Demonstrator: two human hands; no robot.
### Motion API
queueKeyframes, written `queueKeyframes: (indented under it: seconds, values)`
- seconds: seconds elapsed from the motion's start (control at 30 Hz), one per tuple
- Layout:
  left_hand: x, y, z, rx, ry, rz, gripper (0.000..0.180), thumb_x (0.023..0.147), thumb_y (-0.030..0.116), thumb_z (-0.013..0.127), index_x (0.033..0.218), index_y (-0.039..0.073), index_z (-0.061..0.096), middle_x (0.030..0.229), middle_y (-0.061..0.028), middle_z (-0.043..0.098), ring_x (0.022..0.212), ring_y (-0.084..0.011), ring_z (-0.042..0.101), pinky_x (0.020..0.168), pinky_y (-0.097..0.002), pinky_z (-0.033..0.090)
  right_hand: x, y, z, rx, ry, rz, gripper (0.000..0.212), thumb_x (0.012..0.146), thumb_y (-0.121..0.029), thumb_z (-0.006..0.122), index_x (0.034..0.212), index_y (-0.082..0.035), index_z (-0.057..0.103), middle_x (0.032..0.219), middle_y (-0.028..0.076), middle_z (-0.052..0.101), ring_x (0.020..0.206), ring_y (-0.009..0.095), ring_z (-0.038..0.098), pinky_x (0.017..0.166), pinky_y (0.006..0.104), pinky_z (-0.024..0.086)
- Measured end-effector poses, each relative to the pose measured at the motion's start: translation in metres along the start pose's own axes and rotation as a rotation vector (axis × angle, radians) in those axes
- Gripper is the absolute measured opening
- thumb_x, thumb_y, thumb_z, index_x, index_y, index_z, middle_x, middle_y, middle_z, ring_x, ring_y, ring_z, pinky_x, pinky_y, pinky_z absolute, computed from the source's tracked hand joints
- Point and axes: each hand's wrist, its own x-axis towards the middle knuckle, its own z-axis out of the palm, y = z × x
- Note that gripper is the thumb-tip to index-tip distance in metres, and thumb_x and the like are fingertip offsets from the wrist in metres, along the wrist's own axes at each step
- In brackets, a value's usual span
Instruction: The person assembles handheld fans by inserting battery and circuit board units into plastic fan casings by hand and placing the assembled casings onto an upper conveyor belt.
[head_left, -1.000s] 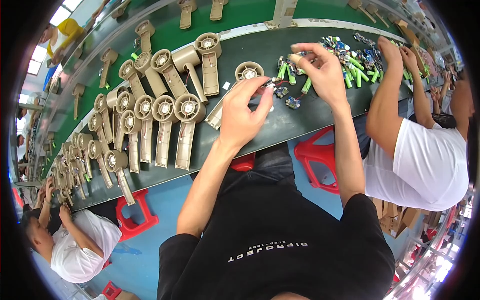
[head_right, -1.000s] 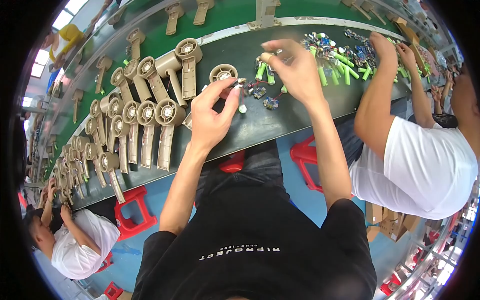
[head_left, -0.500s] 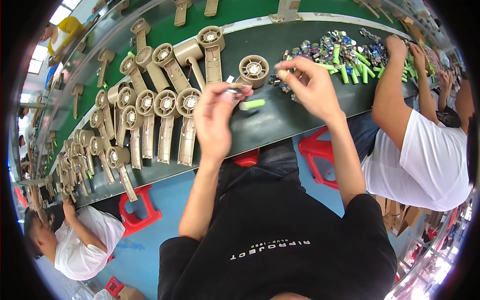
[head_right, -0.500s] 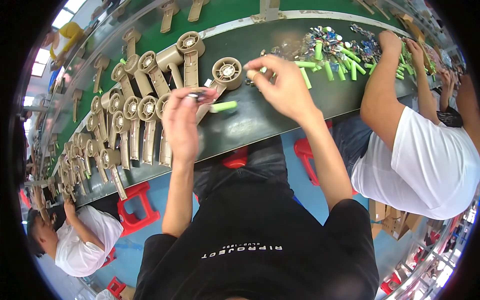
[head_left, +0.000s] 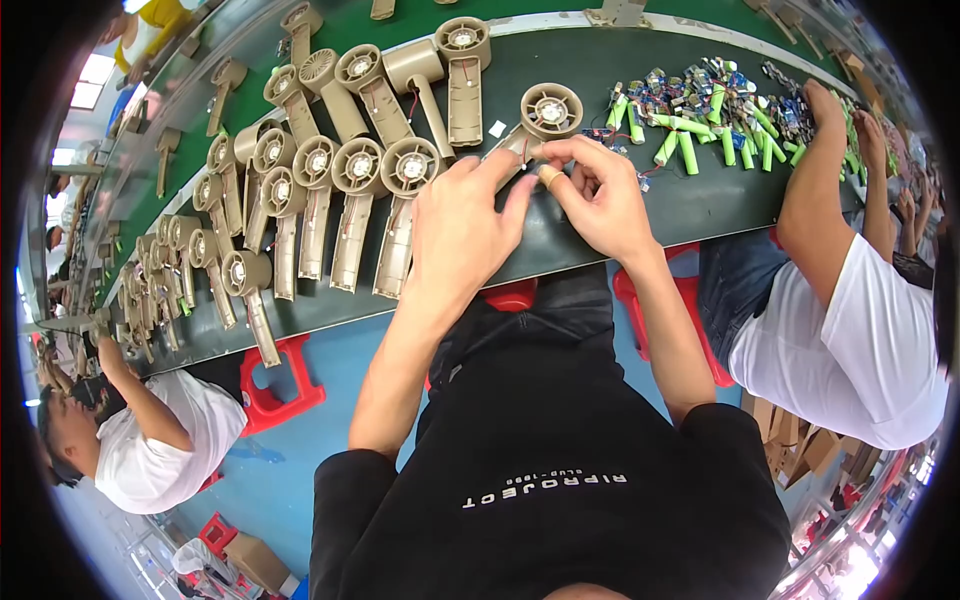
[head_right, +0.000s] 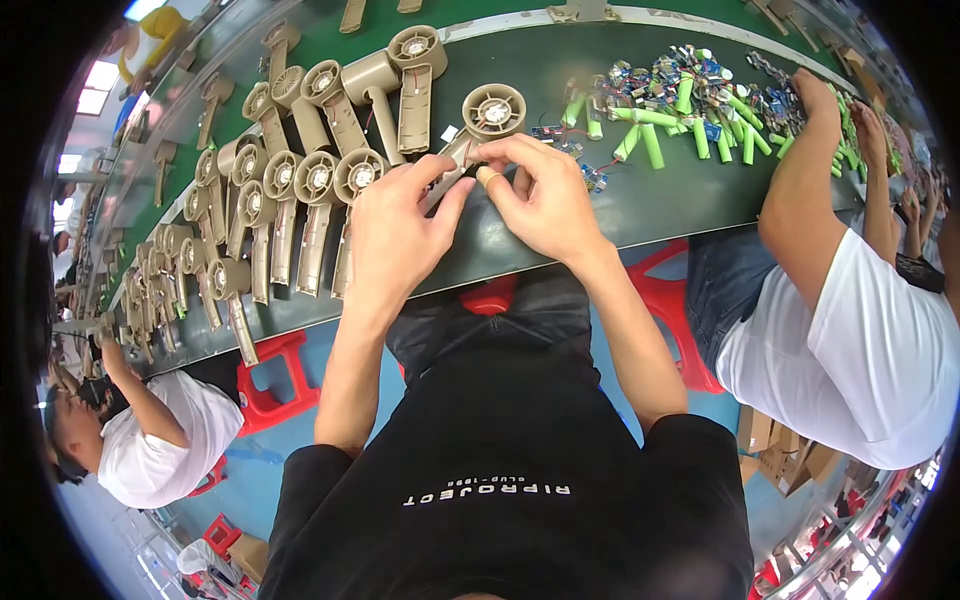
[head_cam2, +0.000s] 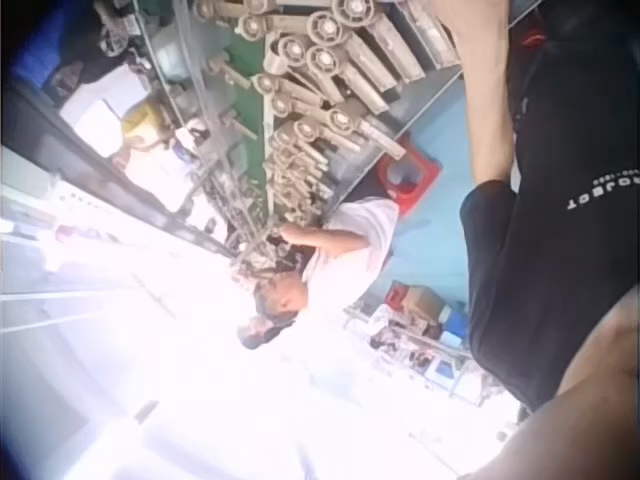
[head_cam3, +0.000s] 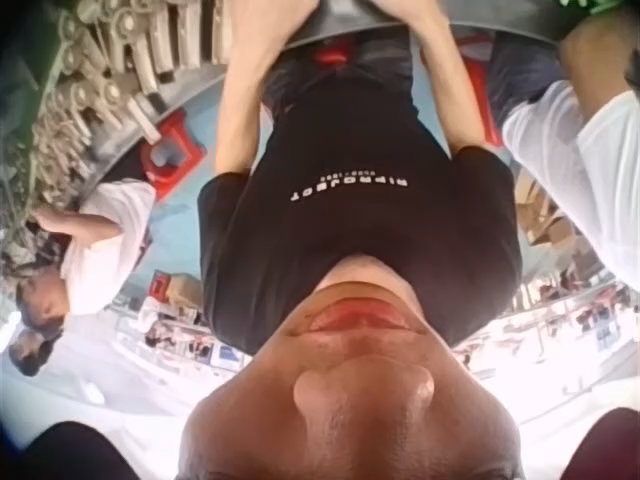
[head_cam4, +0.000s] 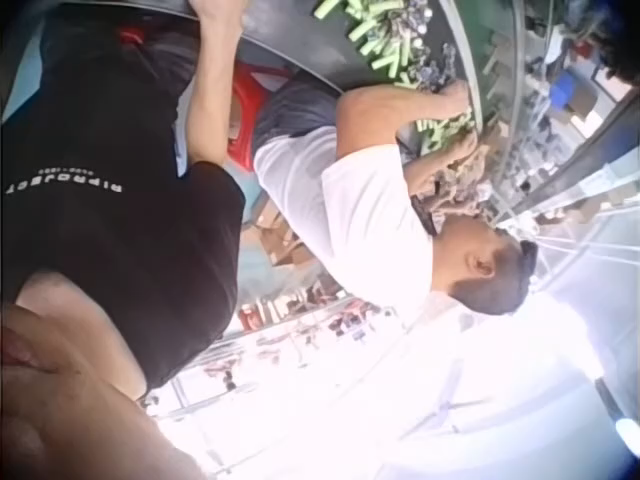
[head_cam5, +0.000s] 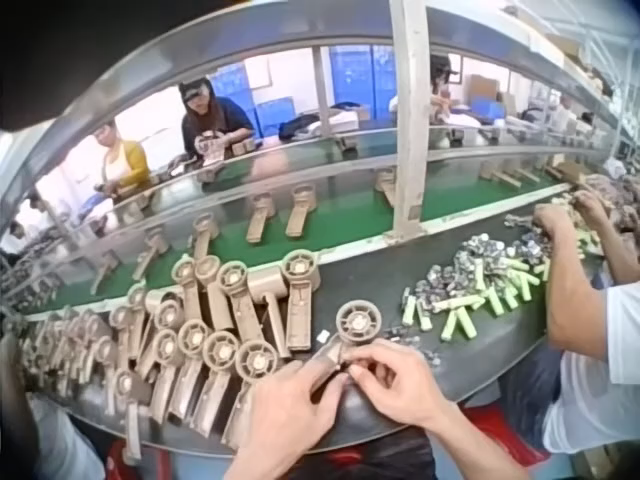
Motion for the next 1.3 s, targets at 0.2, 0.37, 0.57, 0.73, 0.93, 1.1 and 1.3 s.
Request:
queueKeyframes:
  seconds: [0.2,0.37,0.57,0.73,0.93,1.1,1.3]
  values:
    - [0.012,-0.004,0.009,-0.179,-0.03,0.013,0.015,0.091,0.013,0.064,0.102,0.004,0.069,0.074,-0.0176,0.067,0.062,-0.0283,0.067,0.061,-0.0365,0.051,0.002,0.004,0.007,0.1,0.003,0.016,0.028,0.088,0.0,0.065,0.115,-0.003,0.069,0.082,-0.002,0.06,0.058,0.0,0.042,0.05,0.0194,0.032]
    - [0.009,0.001,0.011,-0.211,0.004,-0.013,0.015,0.091,0.013,0.064,0.102,0.003,0.069,0.076,-0.0176,0.068,0.063,-0.0283,0.067,0.061,-0.0357,0.051,-0.001,0.015,0.003,0.14,-0.002,0.063,0.019,0.092,-0.007,0.066,0.109,-0.001,0.07,0.085,-0.001,0.061,0.063,0.0,0.05,0.052,0.0182,0.037]
    - [0.002,-0.001,0.017,-0.315,-0.025,-0.019,0.015,0.094,0.01,0.061,0.106,0.003,0.067,0.08,-0.0157,0.068,0.063,-0.0209,0.063,0.063,-0.0334,0.051,-0.004,0.017,0.002,0.206,0.054,0.046,0.013,0.09,-0.006,0.066,0.099,0.001,0.07,0.084,-0.002,0.059,0.059,0.0,0.044,0.05,0.0185,0.033]
    - [-0.012,-0.009,0.02,-0.488,-0.081,-0.172,0.028,0.097,0.009,0.057,0.124,0.0,0.059,0.082,-0.0113,0.069,0.068,-0.0138,0.06,0.066,-0.0282,0.05,-0.003,0.012,0.006,0.108,0.177,-0.057,0.008,0.081,0.001,0.068,0.089,0.002,0.071,0.075,-0.003,0.056,0.055,0.0,0.04,0.047,0.0186,0.029]
    - [-0.018,-0.017,0.028,-0.553,-0.037,-0.109,0.031,0.096,0.005,0.059,0.126,0.0,0.062,0.087,-0.0084,0.071,0.068,-0.0097,0.058,0.065,-0.0254,0.049,-0.002,0.009,0.007,-0.041,0.192,-0.212,0.009,0.079,0.001,0.071,0.088,0.003,0.071,0.077,0.002,0.063,0.05,0.001,0.045,0.044,0.0188,0.032]
    - [-0.018,-0.019,0.028,-0.543,-0.004,-0.076,0.032,0.094,0.004,0.062,0.126,0.001,0.065,0.086,-0.0076,0.071,0.068,-0.0086,0.058,0.064,-0.0241,0.048,-0.002,0.009,0.008,-0.126,0.213,-0.297,0.01,0.079,0.001,0.073,0.088,0.002,0.072,0.079,0.003,0.065,0.049,0.002,0.047,0.043,0.0194,0.034]
    - [-0.018,-0.018,0.03,-0.539,0.041,-0.049,0.028,0.09,0.004,0.066,0.118,-0.002,0.068,0.074,-0.0133,0.061,0.06,-0.0198,0.056,0.058,-0.0305,0.046,-0.001,0.008,0.009,-0.167,0.207,-0.324,0.01,0.078,0.0,0.073,0.088,0.002,0.072,0.079,0.002,0.065,0.049,0.002,0.047,0.043,0.0201,0.035]
